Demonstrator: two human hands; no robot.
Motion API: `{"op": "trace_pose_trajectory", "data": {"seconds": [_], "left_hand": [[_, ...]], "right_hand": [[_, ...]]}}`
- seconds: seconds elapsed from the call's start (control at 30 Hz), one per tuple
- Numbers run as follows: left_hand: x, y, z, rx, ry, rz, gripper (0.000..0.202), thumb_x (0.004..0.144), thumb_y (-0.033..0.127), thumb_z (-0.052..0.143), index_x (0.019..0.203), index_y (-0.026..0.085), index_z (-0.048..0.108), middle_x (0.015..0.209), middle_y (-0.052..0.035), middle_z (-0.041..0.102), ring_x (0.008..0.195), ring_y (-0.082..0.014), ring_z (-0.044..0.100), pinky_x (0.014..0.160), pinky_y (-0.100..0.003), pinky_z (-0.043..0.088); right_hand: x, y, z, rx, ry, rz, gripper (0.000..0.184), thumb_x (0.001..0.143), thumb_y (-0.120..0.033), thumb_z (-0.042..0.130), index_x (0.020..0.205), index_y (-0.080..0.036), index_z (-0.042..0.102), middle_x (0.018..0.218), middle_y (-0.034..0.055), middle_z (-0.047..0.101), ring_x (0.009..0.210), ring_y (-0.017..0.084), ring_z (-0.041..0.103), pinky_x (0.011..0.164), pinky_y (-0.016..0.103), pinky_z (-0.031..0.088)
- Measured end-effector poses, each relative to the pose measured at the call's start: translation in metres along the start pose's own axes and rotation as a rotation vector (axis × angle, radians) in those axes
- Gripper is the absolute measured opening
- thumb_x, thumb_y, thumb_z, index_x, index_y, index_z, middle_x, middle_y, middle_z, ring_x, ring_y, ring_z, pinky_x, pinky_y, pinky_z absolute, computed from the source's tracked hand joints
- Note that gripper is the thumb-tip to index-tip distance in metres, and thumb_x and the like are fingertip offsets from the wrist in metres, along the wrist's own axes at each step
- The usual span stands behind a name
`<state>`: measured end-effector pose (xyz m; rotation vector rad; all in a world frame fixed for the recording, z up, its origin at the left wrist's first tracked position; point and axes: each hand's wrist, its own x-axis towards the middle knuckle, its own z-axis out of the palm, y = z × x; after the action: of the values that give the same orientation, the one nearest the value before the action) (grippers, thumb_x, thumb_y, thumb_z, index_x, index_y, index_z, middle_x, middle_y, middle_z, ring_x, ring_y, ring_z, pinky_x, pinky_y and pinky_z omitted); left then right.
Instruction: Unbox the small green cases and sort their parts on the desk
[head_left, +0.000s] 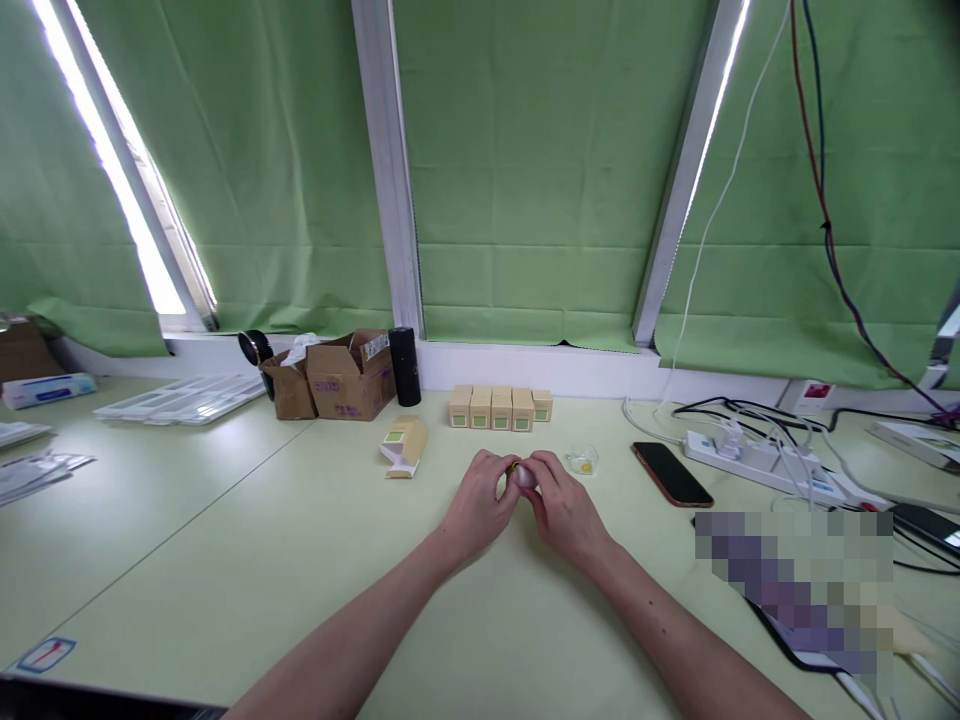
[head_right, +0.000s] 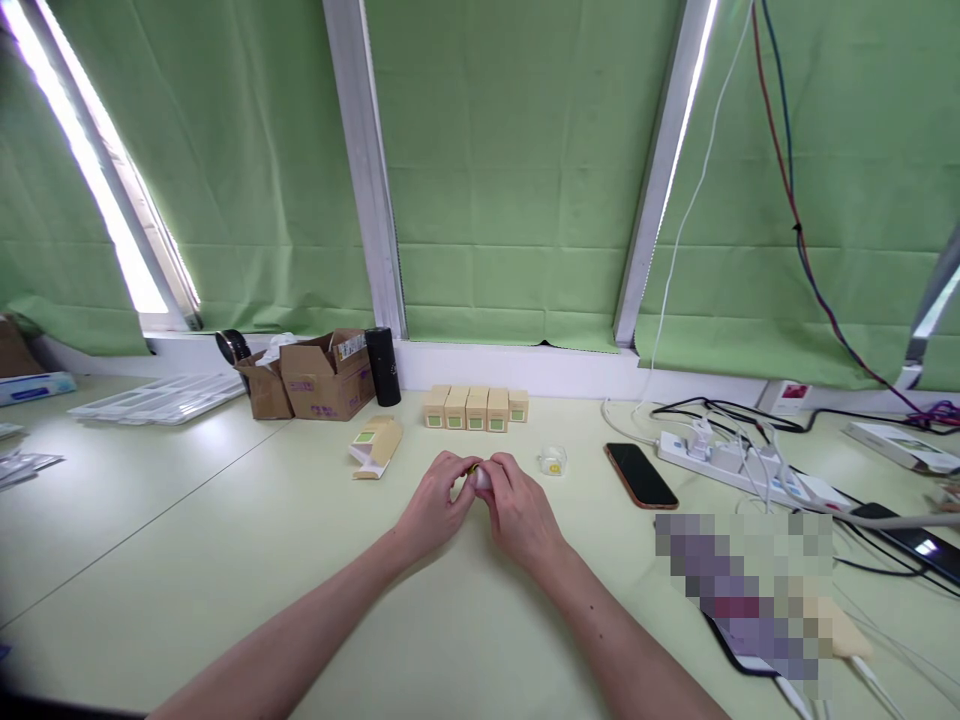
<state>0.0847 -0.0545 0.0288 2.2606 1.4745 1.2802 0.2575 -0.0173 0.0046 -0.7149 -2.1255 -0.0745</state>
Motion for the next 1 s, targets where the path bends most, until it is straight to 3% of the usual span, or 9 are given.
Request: {"op": "trace_pose_trajectory", "data": {"seconds": [0.7, 0.87, 1.0], "left_hand": [[0.005, 0.0, 0.001, 0.037, 0.014, -0.052, 0.028, 0.103, 0.023, 0.041, 0.099, 0.023, 0.068, 0.09, -0.0058, 0.069, 0.095, -0.0249, 0.057, 0.082, -0.041, 0.051], [0.002, -0.009, -0.003, -0.066, -0.01, -0.038, 0.025, 0.104, 0.034, 0.048, 0.115, 0.025, 0.069, 0.105, -0.0071, 0.072, 0.109, -0.0258, 0.058, 0.093, -0.044, 0.053], [-0.002, -0.018, -0.002, -0.136, -0.024, 0.036, 0.031, 0.094, 0.032, 0.067, 0.124, 0.026, 0.065, 0.123, -0.0093, 0.068, 0.123, -0.0276, 0.056, 0.105, -0.049, 0.05]], "right_hand": [[0.004, -0.007, 0.006, 0.148, 0.043, 0.136, 0.025, 0.102, -0.018, 0.04, 0.122, -0.022, 0.055, 0.115, 0.0117, 0.061, 0.096, 0.023, 0.067, 0.073, 0.036, 0.059], [-0.001, 0.002, 0.005, 0.258, 0.031, 0.201, 0.022, 0.102, -0.025, 0.047, 0.122, -0.024, 0.056, 0.118, 0.0112, 0.062, 0.101, 0.024, 0.067, 0.077, 0.038, 0.06], [-0.003, 0.009, 0.004, 0.308, 0.047, 0.223, 0.021, 0.101, -0.03, 0.052, 0.12, -0.025, 0.061, 0.116, 0.0097, 0.065, 0.103, 0.025, 0.066, 0.083, 0.039, 0.059]]}}
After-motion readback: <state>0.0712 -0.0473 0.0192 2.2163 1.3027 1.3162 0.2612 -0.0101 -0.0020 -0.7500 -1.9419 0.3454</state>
